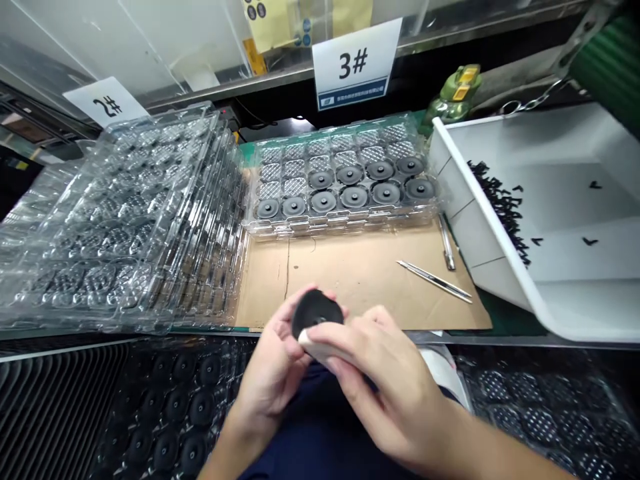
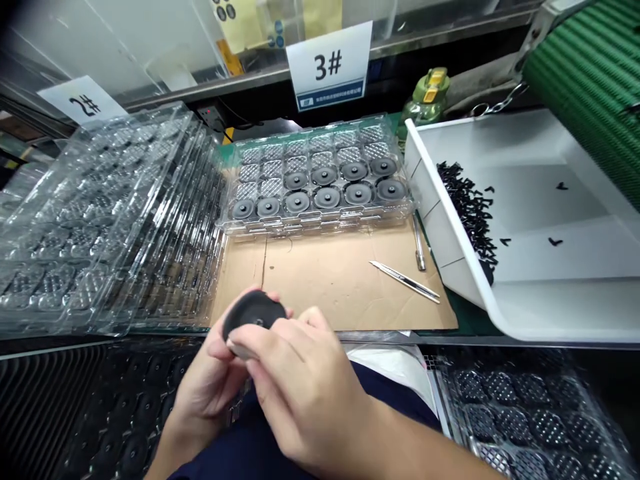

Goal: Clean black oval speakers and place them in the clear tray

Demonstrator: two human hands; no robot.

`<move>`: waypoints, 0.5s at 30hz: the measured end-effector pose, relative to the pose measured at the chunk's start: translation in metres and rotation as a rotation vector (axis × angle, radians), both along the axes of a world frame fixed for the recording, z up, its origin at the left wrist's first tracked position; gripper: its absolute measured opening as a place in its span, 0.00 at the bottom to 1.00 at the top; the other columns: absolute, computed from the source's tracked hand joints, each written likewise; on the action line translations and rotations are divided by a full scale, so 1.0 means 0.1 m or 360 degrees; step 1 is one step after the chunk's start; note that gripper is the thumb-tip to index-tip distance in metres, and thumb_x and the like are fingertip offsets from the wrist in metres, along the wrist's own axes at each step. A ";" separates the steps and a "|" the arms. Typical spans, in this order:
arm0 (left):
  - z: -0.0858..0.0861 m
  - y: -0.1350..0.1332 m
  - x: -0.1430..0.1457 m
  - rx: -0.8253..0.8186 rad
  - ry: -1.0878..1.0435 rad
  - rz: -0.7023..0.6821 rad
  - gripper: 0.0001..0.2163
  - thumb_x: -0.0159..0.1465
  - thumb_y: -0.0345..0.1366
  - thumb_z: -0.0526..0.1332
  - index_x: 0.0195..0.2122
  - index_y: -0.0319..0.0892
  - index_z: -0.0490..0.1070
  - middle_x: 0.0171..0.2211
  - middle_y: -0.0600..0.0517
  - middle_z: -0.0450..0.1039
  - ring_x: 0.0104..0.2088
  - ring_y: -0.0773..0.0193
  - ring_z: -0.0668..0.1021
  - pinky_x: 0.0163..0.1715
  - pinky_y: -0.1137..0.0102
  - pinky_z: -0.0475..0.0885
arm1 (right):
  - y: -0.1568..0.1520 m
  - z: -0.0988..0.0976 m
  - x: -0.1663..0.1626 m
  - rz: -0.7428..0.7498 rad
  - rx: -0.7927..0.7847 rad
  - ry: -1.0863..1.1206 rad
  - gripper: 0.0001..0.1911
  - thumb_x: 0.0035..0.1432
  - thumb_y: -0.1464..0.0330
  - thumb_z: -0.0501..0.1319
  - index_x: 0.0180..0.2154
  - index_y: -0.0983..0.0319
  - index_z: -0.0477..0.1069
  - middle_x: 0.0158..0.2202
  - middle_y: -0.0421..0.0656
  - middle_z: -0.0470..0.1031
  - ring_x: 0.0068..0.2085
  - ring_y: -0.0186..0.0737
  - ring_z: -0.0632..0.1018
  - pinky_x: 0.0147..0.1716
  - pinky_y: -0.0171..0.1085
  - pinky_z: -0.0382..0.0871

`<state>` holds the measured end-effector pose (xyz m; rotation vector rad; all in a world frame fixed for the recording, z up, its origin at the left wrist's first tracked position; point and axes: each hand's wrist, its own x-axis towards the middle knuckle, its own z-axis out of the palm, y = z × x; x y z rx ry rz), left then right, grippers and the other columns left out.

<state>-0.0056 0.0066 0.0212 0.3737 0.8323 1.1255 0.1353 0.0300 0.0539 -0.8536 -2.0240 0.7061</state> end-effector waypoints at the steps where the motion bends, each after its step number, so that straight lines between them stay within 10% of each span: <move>1: 0.02 0.00 0.00 0.0043 0.0021 0.0049 0.25 0.47 0.40 0.72 0.48 0.48 0.72 0.47 0.51 0.75 0.47 0.58 0.77 0.46 0.71 0.73 | -0.01 0.00 -0.03 0.0031 -0.0024 -0.0049 0.12 0.60 0.77 0.53 0.45 0.65 0.67 0.35 0.41 0.78 0.32 0.33 0.74 0.31 0.37 0.61; 15: 0.07 -0.20 -0.10 -0.0110 -0.0080 0.0009 0.28 0.41 0.45 0.74 0.44 0.45 0.76 0.39 0.50 0.77 0.42 0.56 0.78 0.47 0.65 0.72 | -0.12 0.07 0.08 -0.0209 0.0341 -0.0376 0.12 0.61 0.75 0.53 0.45 0.65 0.69 0.27 0.43 0.74 0.26 0.35 0.69 0.29 0.40 0.56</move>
